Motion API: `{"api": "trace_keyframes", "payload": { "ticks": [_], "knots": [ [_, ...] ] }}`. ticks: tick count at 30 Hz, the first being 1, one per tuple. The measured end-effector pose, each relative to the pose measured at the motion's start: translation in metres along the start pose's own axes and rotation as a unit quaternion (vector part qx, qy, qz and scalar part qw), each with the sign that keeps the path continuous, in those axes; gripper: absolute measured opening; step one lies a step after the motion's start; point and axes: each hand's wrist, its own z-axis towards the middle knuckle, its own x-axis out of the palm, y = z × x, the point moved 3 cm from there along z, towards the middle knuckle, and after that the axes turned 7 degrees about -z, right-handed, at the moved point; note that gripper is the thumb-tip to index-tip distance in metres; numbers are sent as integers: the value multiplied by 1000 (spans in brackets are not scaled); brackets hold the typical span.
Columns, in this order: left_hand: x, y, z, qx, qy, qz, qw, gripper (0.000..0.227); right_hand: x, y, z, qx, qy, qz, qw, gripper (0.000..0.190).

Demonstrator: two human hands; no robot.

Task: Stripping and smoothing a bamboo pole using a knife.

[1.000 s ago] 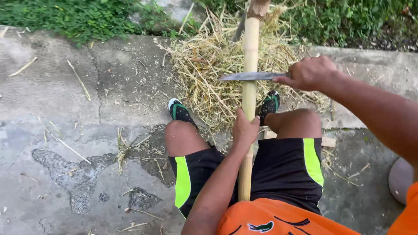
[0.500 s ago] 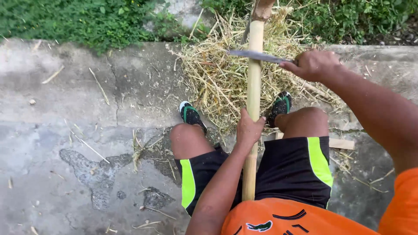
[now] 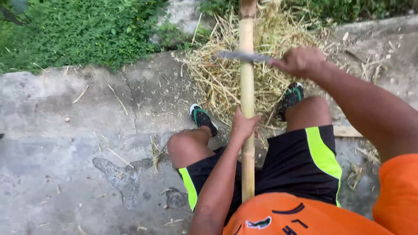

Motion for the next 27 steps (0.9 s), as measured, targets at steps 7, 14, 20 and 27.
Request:
{"api": "trace_keyframes", "payload": {
  "ticks": [7, 14, 20, 27],
  "knots": [
    [-34, -21, -35, -7, -7, 68, 998, 65, 4, 6, -34, -6, -53, 64, 997, 89],
    [-73, -33, -137, -3, -5, 103, 995, 53, 55, 28, -72, -22, -38, 165, 985, 86],
    [-88, 4, -196, 2, -20, 128, 992, 52, 115, 1, -78, 129, -96, 466, 870, 85],
    [-90, 54, -200, -31, 108, -63, 992, 38, 103, 70, -199, -111, -140, 165, 970, 71]
  ]
}}
